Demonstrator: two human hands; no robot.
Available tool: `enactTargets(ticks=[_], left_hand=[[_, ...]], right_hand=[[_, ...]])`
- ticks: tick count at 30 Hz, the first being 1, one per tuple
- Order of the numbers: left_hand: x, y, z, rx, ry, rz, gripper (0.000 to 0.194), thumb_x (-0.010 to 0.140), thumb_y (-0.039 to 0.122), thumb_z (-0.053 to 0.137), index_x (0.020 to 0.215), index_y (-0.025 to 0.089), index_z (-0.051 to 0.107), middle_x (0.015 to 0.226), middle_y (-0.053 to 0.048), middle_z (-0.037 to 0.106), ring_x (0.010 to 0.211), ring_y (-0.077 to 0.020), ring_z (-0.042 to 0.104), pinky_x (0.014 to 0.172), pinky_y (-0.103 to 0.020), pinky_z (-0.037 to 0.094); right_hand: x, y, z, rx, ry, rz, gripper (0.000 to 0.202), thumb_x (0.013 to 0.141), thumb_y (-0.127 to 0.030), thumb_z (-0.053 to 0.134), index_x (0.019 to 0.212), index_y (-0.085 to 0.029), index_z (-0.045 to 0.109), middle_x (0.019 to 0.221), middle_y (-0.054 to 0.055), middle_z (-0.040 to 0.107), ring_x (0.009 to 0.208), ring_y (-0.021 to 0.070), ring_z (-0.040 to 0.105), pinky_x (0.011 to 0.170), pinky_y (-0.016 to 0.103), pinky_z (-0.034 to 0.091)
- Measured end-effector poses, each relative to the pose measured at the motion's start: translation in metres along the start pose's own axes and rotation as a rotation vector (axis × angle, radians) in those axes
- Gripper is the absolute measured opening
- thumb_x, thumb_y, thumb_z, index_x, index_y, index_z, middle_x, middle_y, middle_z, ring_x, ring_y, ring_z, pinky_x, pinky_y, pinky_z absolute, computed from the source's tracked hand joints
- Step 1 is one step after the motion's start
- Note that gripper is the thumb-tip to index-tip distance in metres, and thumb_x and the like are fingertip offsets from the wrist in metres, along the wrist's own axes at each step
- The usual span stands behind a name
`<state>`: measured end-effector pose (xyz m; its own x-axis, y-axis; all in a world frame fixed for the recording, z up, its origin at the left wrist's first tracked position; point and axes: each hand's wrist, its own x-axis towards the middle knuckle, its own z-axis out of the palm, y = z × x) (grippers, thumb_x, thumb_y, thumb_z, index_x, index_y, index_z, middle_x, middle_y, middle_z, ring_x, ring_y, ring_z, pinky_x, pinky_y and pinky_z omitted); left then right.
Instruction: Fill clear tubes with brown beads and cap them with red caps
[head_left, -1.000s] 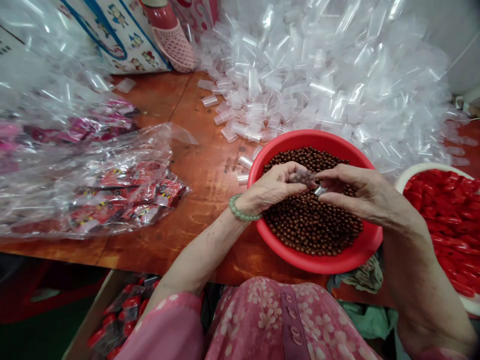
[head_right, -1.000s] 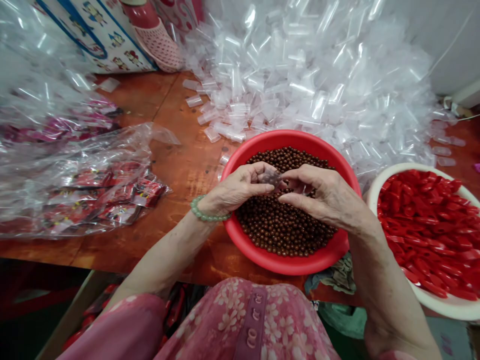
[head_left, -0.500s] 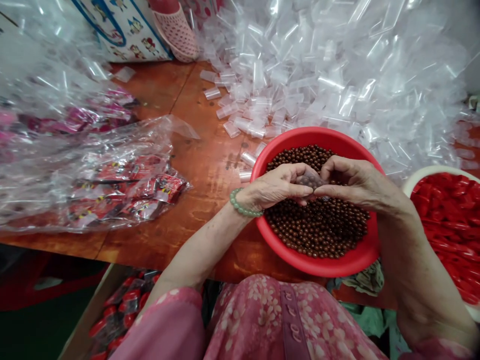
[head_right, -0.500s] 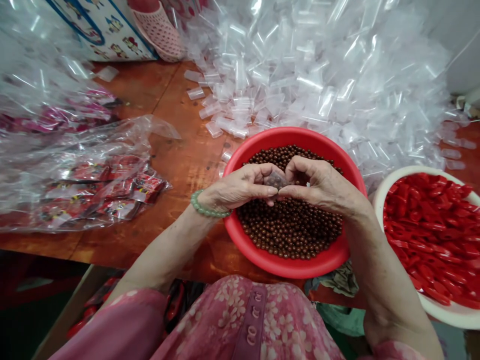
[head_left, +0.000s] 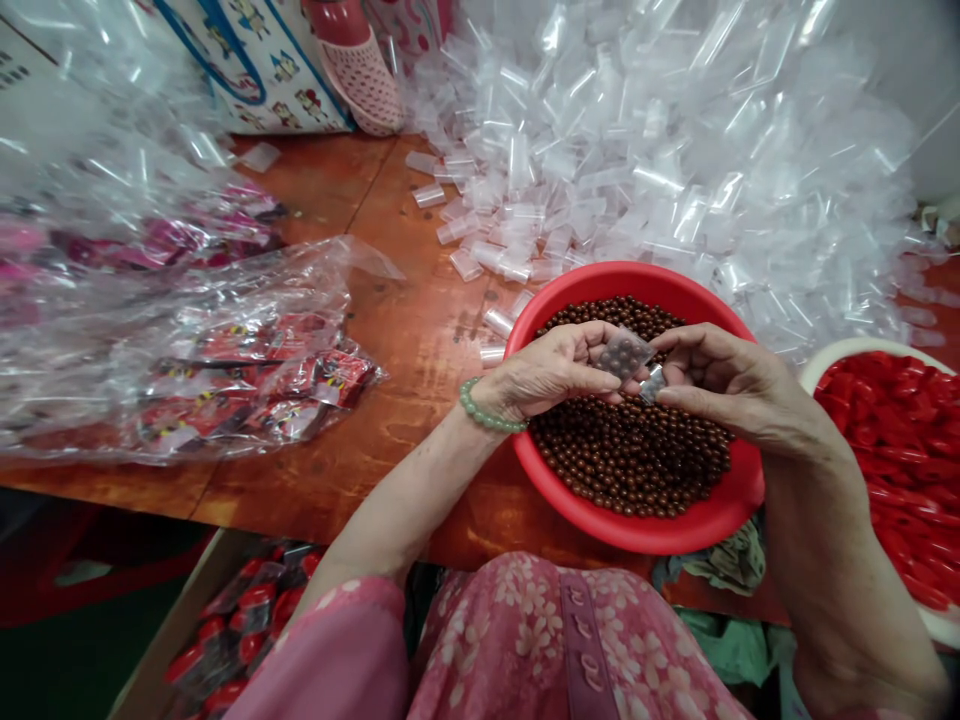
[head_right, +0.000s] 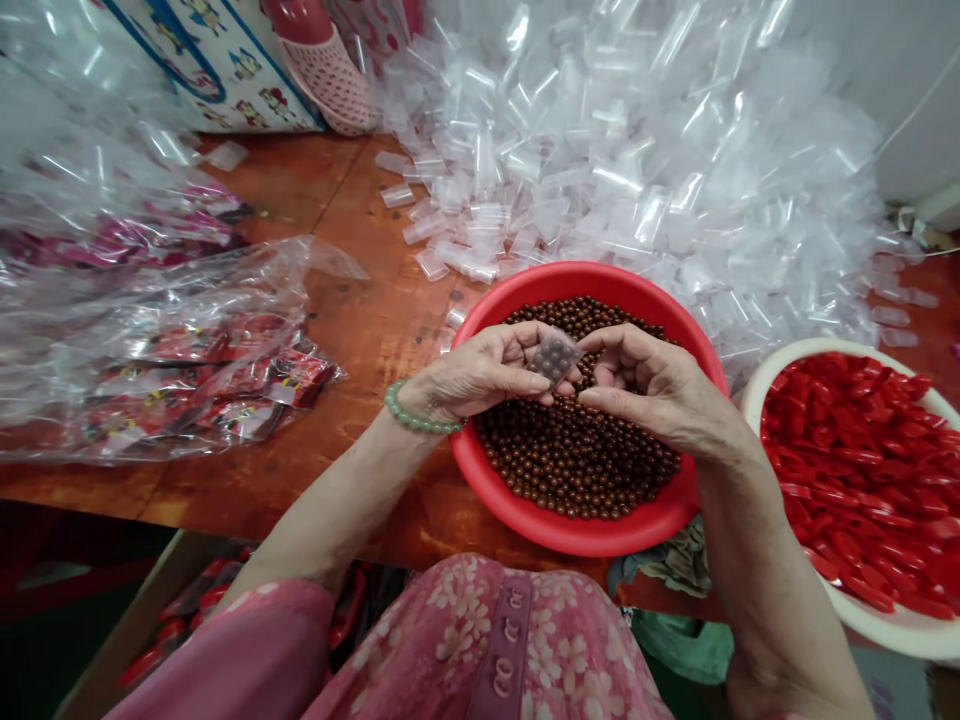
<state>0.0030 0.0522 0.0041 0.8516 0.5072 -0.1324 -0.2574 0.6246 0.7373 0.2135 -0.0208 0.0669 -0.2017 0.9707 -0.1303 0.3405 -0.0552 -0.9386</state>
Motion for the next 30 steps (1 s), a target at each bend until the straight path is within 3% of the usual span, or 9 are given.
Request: enactTargets(ticks=[6, 11, 17, 19, 21, 23, 25, 28, 30], left_hand=[[-0.001, 0.001, 0.004, 0.024, 0.005, 0.021, 0.045, 0.065, 0.006, 0.082, 0.107, 0.015, 0.066, 0.097, -0.006, 0.076, 0.088, -0.0158, 0.075, 0.076, -0.026, 0.06], [-0.002, 0.0, 0.005, -0.003, -0.015, 0.035, 0.044, 0.066, 0.006, 0.079, 0.108, 0.015, 0.068, 0.099, -0.007, 0.077, 0.094, -0.0172, 0.075, 0.081, -0.028, 0.06], [-0.003, 0.0, 0.002, 0.019, -0.005, 0.044, 0.039, 0.071, 0.01, 0.079, 0.108, 0.016, 0.07, 0.103, -0.008, 0.076, 0.096, -0.0168, 0.073, 0.082, -0.028, 0.06], [-0.003, 0.001, 0.002, 0.018, -0.012, 0.036, 0.038, 0.074, 0.015, 0.082, 0.11, 0.015, 0.07, 0.102, -0.008, 0.077, 0.095, -0.0169, 0.074, 0.082, -0.028, 0.06], [-0.003, 0.001, 0.004, 0.014, -0.008, 0.026, 0.039, 0.074, 0.018, 0.084, 0.111, 0.015, 0.07, 0.104, -0.009, 0.077, 0.095, -0.0174, 0.074, 0.082, -0.028, 0.06], [-0.003, -0.001, 0.007, 0.024, -0.006, 0.031, 0.041, 0.074, 0.02, 0.086, 0.111, 0.015, 0.071, 0.105, -0.009, 0.077, 0.096, -0.0185, 0.074, 0.083, -0.029, 0.06], [-0.005, -0.005, 0.011, 0.081, 0.01, 0.07, 0.04, 0.072, 0.024, 0.088, 0.107, 0.015, 0.071, 0.103, -0.008, 0.077, 0.095, -0.0189, 0.074, 0.083, -0.03, 0.06], [-0.009, -0.01, 0.017, 0.198, 0.047, 0.1, 0.039, 0.072, 0.03, 0.09, 0.103, 0.014, 0.072, 0.1, -0.008, 0.076, 0.092, -0.0189, 0.072, 0.085, -0.032, 0.059], [-0.01, -0.012, 0.02, 0.224, 0.051, 0.068, 0.037, 0.076, 0.03, 0.087, 0.106, 0.015, 0.071, 0.102, -0.009, 0.077, 0.095, -0.0192, 0.073, 0.087, -0.034, 0.059]], right_hand=[[-0.002, -0.003, 0.001, -0.019, 0.03, 0.02, 0.046, 0.08, -0.051, 0.084, 0.113, -0.023, 0.069, 0.075, -0.002, 0.059, 0.067, 0.0106, 0.054, 0.056, 0.023, 0.044], [-0.004, -0.002, 0.004, -0.075, 0.141, -0.001, 0.045, 0.08, -0.054, 0.084, 0.11, -0.023, 0.071, 0.077, -0.001, 0.061, 0.069, 0.0104, 0.057, 0.062, 0.023, 0.049], [-0.02, 0.008, -0.003, -0.105, 0.043, 0.036, 0.051, 0.087, -0.051, 0.079, 0.13, -0.029, 0.066, 0.109, 0.006, 0.077, 0.102, 0.0217, 0.074, 0.094, 0.037, 0.061], [-0.022, 0.011, -0.003, -0.186, 0.129, -0.038, 0.057, 0.089, -0.055, 0.075, 0.14, -0.032, 0.062, 0.136, 0.008, 0.071, 0.126, 0.0276, 0.068, 0.108, 0.045, 0.056], [-0.022, 0.014, 0.0, -0.25, 0.296, -0.195, 0.071, 0.092, -0.062, 0.068, 0.155, -0.038, 0.048, 0.164, 0.006, 0.049, 0.149, 0.0332, 0.05, 0.12, 0.053, 0.047], [-0.019, 0.019, 0.008, -0.317, 0.387, -0.342, 0.083, 0.094, -0.065, 0.062, 0.166, -0.04, 0.029, 0.176, 0.003, 0.027, 0.159, 0.0361, 0.034, 0.126, 0.058, 0.039], [-0.018, 0.024, 0.015, -0.425, 0.266, -0.415, 0.087, 0.094, -0.064, 0.061, 0.168, -0.038, 0.025, 0.176, 0.004, 0.026, 0.159, 0.037, 0.032, 0.128, 0.06, 0.035], [-0.02, 0.027, 0.016, -0.501, 0.022, -0.432, 0.082, 0.095, -0.06, 0.062, 0.166, -0.036, 0.031, 0.171, 0.006, 0.038, 0.155, 0.0351, 0.041, 0.128, 0.058, 0.035], [-0.022, 0.026, 0.013, -0.439, 0.117, -0.44, 0.078, 0.098, -0.061, 0.056, 0.167, -0.038, 0.028, 0.174, 0.004, 0.033, 0.155, 0.0341, 0.041, 0.127, 0.057, 0.038]])
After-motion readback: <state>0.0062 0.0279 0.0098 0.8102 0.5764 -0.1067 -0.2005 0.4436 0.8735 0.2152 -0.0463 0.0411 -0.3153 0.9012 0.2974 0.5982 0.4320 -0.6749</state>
